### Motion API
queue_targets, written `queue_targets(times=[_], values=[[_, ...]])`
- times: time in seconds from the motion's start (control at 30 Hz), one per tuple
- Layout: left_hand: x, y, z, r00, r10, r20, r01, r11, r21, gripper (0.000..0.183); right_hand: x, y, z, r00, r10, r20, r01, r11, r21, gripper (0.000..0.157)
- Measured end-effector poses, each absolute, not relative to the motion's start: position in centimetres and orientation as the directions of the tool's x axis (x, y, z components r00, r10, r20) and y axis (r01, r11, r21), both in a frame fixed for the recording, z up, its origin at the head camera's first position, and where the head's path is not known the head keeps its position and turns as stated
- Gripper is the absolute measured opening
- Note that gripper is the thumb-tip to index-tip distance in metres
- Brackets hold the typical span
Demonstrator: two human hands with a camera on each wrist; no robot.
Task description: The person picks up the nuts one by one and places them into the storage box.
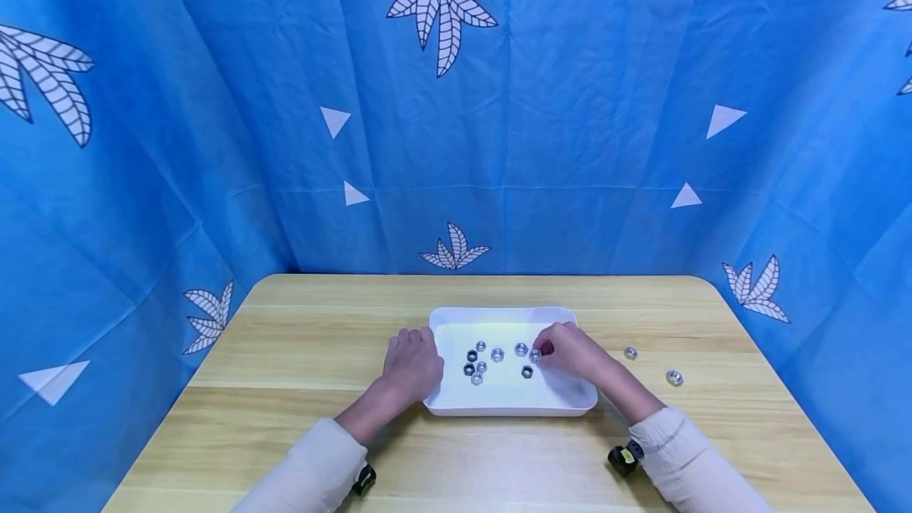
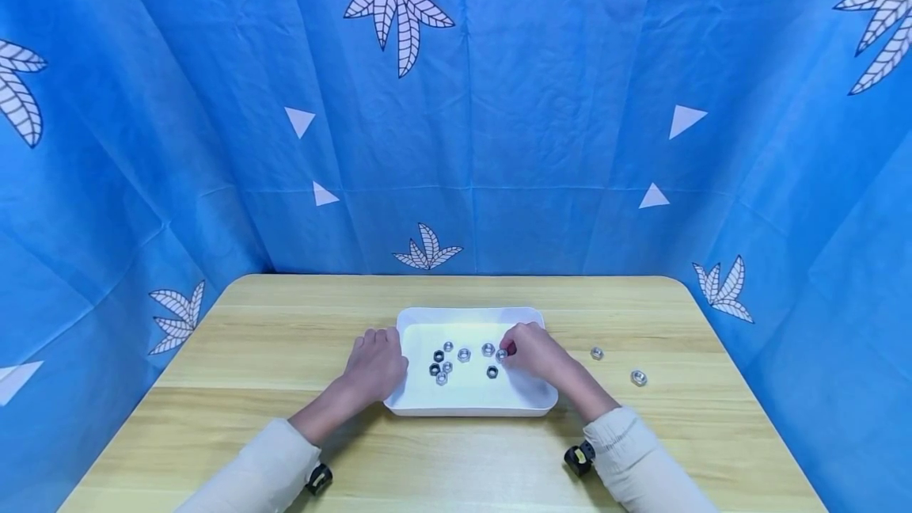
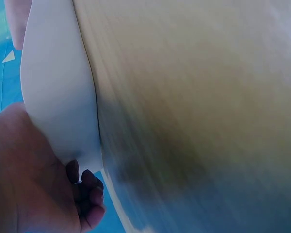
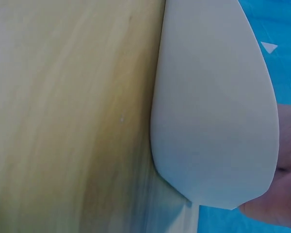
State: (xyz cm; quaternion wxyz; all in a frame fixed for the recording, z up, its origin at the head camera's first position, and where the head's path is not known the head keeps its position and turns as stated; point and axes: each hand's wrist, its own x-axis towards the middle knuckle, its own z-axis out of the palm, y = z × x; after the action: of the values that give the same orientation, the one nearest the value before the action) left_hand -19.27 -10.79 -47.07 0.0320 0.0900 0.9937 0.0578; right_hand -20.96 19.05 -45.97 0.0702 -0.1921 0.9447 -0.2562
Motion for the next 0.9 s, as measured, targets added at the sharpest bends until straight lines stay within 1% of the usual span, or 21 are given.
queue_targets(times=[0.23,0.43,0.63,0.77,0.9], values=[[-19.3,-10.8,-47.2,-0.982,0.176,-0.065,0.166,0.977,0.131,0.033,-20.9,18.8,-45.6,-0.915,-0.398,-0.063,-0.317,0.806,-0.499,0.020],[-19.5,-10.7,-47.1,-0.983,0.170,-0.068,0.161,0.979,0.126,0.034,-21.1,19.0,-45.4,-0.897,-0.439,-0.042,-0.362,0.787,-0.500,0.023],[-19.4,-10.7,-46.9,-0.982,0.175,-0.065,0.166,0.978,0.125,0.034,-21.3,19.2,-45.3,-0.895,-0.444,-0.050,-0.360,0.784,-0.506,0.031],[-19.2,-10.7,-47.0,-0.982,0.175,-0.065,0.165,0.977,0.138,0.034,-21.3,19.5,-45.3,-0.893,-0.450,-0.011,-0.381,0.767,-0.517,0.032],[-19.2,-10.8,-46.9,-0.983,0.173,-0.064,0.163,0.976,0.144,0.034,-21.3,19.9,-45.0,-0.903,-0.428,0.037,-0.380,0.754,-0.536,0.031]])
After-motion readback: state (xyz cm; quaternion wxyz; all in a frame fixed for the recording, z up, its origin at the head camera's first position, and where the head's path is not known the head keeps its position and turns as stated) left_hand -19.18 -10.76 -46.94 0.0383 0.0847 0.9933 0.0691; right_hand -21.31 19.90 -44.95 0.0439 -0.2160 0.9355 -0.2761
